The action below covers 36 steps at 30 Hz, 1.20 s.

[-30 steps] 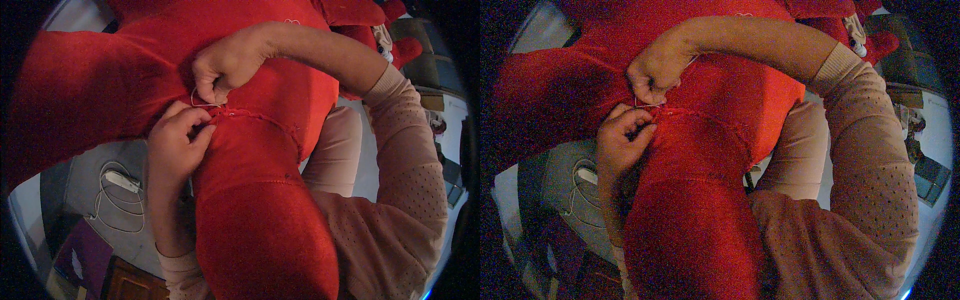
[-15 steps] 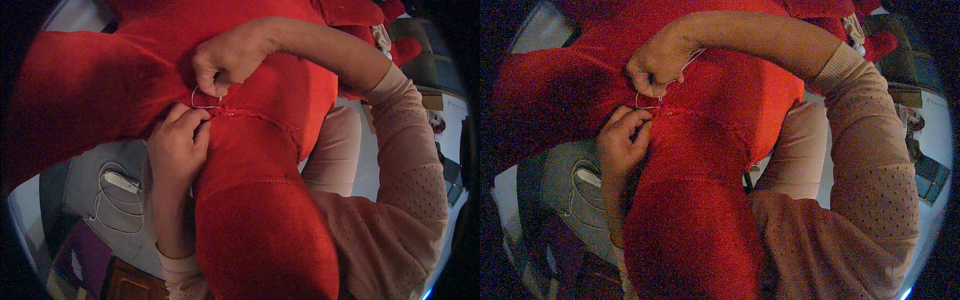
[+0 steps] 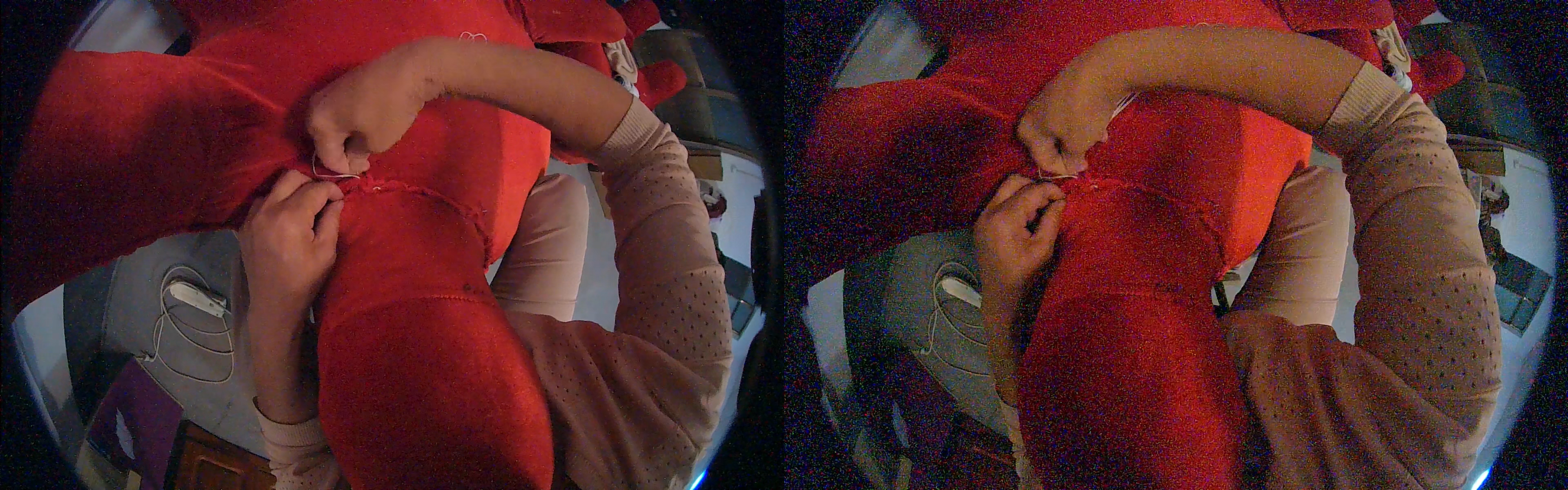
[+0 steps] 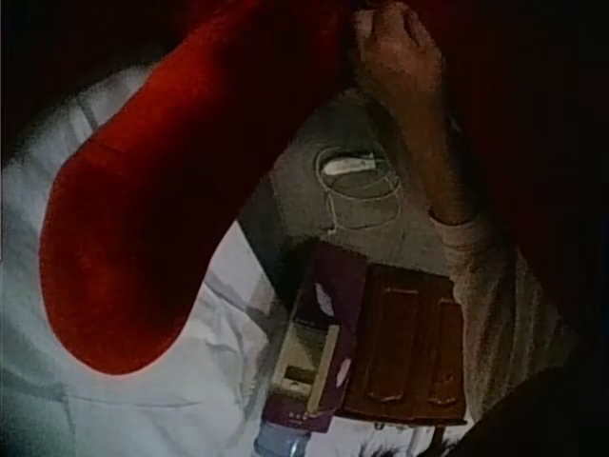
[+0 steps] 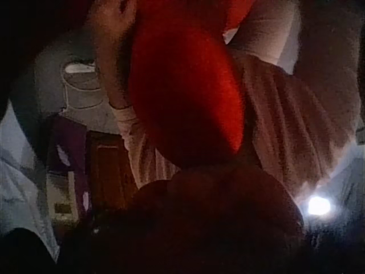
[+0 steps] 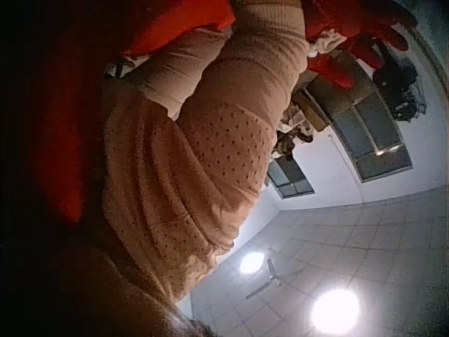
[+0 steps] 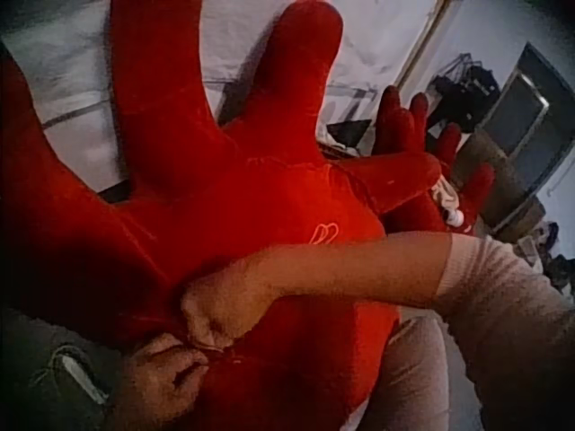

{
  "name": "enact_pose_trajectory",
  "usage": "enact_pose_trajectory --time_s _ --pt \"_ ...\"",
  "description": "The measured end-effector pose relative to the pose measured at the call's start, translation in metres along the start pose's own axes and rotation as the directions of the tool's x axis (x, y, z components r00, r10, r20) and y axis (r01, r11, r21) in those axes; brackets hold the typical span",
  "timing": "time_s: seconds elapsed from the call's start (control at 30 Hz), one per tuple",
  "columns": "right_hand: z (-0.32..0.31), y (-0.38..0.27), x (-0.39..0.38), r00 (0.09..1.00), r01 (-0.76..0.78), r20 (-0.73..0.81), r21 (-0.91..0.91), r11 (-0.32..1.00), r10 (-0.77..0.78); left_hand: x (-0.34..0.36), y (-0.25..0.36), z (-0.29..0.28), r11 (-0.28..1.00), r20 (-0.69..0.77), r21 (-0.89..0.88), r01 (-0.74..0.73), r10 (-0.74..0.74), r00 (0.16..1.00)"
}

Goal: The person hand-sews a large red plush toy using a needle and white thread. They repeatedly insert the needle through the fabric, pull the thread, and adjust the toy's position to continue stitching along a seam.

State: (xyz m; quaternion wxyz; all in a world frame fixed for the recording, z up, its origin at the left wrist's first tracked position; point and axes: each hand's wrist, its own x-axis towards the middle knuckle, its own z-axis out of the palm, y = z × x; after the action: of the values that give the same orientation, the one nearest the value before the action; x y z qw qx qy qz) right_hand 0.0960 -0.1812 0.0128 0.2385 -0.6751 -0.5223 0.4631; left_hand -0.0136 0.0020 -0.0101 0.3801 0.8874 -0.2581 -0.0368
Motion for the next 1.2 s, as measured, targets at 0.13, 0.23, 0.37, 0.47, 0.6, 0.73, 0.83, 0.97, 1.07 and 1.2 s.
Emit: enact_pose_trajectory --time_s 0.13,0.23,0.37,0.47,0.6,0.73,0.83,0.97,1.07,1.2 --pt "-0.0043 0.0004 -0.0056 0.999 -0.033 0.033 0.188 0.982 0.027 -0.0003 0.0013 0.0005 0.995 0.002 -0.082 0.051 -0.051 0.999" --pt "-0.0050 0.0005 -0.0046 0.998 -0.057 0.048 0.210 0.976 0.048 -0.0004 0.0013 -0.0004 0.996 -0.007 -0.078 0.039 -0.040 0.999" --pt "-0.0069 -0.0012 -0.0046 0.995 -0.087 0.070 0.211 0.974 0.074 -0.0005 0.0032 -0.0017 0.997 0.003 -0.057 0.045 -0.045 0.999" --pt "-0.0060 0.0007 -0.0058 0.997 -0.075 0.045 0.212 0.974 0.066 -0.0010 0.0026 -0.0008 0.997 -0.012 -0.072 0.040 -0.041 0.999" --pt "-0.0097 -0.0020 -0.0079 0.992 -0.123 0.069 0.245 0.962 0.109 -0.0020 0.0018 -0.0024 0.997 -0.019 -0.067 0.026 -0.028 0.999" --pt "-0.0094 0.0004 -0.0096 0.992 -0.125 0.059 0.267 0.956 0.113 -0.0019 0.0020 -0.0020 0.997 -0.003 -0.069 0.046 -0.046 0.999" --pt "-0.0087 0.0015 -0.0115 0.992 -0.129 0.045 0.299 0.945 0.121 -0.0016 0.0014 -0.0012 0.998 -0.012 -0.060 0.034 -0.035 0.999" --pt "-0.0072 0.0042 -0.0118 0.989 -0.149 0.037 0.328 0.933 0.145 -0.0015 0.0016 -0.0018 0.997 -0.008 -0.071 0.038 -0.039 0.999" --pt "-0.0067 0.0054 -0.0110 0.995 -0.098 0.059 0.324 0.941 0.084 -0.0005 0.0022 -0.0015 0.997 -0.003 -0.071 0.033 -0.034 0.999" --pt "-0.0008 0.0058 -0.0069 0.992 -0.118 0.081 0.362 0.925 0.095 0.0003 -0.0013 0.0030 0.996 -0.012 -0.087 0.016 -0.017 1.000"
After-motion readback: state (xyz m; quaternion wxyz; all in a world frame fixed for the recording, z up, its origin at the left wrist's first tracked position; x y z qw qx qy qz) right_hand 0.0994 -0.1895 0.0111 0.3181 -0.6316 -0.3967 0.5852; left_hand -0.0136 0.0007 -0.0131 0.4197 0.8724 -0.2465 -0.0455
